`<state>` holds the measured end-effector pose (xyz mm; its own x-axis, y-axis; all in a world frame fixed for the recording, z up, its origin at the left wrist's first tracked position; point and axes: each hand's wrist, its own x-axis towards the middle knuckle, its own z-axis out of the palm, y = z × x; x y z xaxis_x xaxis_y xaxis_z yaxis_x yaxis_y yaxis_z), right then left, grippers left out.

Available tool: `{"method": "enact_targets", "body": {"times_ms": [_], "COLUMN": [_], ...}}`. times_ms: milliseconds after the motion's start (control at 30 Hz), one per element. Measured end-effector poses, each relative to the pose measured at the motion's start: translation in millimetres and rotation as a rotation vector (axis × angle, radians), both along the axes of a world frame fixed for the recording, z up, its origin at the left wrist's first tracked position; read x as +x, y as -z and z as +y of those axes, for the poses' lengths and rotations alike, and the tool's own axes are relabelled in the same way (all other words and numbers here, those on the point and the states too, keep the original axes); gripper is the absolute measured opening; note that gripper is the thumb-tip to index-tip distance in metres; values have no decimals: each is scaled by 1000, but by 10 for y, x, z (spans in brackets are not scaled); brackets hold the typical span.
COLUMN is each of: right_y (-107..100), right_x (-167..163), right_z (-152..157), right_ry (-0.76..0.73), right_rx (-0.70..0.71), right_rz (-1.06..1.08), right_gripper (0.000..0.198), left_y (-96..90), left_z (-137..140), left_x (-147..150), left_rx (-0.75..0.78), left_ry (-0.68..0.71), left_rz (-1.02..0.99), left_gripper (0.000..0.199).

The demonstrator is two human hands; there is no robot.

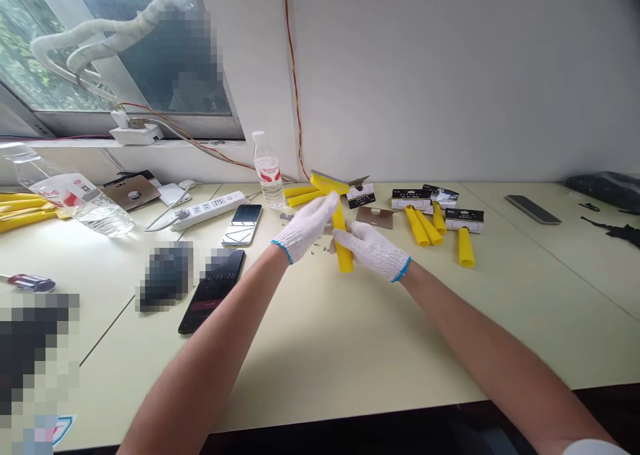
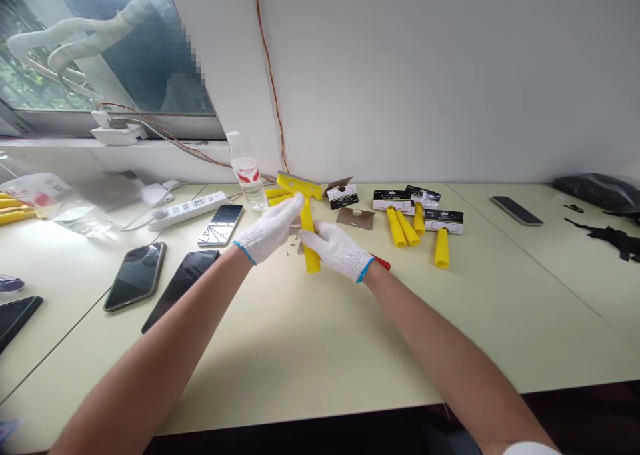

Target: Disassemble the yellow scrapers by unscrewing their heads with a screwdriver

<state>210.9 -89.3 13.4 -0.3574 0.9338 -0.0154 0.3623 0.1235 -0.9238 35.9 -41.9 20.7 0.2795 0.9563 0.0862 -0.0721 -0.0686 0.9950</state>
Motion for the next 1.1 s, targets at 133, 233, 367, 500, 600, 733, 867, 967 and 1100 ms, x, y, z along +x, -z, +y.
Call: {"method": "enact_targets", "body": {"times_ms": [133, 233, 367, 500, 600, 733, 867, 967, 1100], "right_y": [-1, 91, 263, 284, 208, 100, 97, 173, 297], "right_x": [204, 520, 851, 938, 939, 851, 642, 524, 501], "right_z": [-93, -123, -109, -112, -147, -189, -231, -305, -393], "right_ry": [1, 343, 269, 240, 303, 387, 346, 208, 169], "right_rx": [86, 228, 94, 81, 46, 49, 11, -132, -71], "right_rz": [-309, -807, -991, -925, -825, -578, -335, -169, -246], "right_gripper": [48, 43, 37, 30, 34, 35, 36, 35, 37], "left_y": [76, 59, 83, 148, 141, 114, 157, 216, 277], "left_z": [-148, -210, -219, -149, -95, -31, -10, -38, -85], "left_x": [-54, -181, -342, -485, -600, -704, -703, -656, -572], "left_rx": [-48, -75, -128, -156, -117, -60, 41, 135, 137], "left_ry": [101, 39, -157, -246, -228, -283, -395, -408, -299], "left_rz": [-9, 4, -22, -152, -175, -68, 92, 220, 317], "left_gripper": [44, 42, 47, 46, 48, 47, 39, 28, 24]}}
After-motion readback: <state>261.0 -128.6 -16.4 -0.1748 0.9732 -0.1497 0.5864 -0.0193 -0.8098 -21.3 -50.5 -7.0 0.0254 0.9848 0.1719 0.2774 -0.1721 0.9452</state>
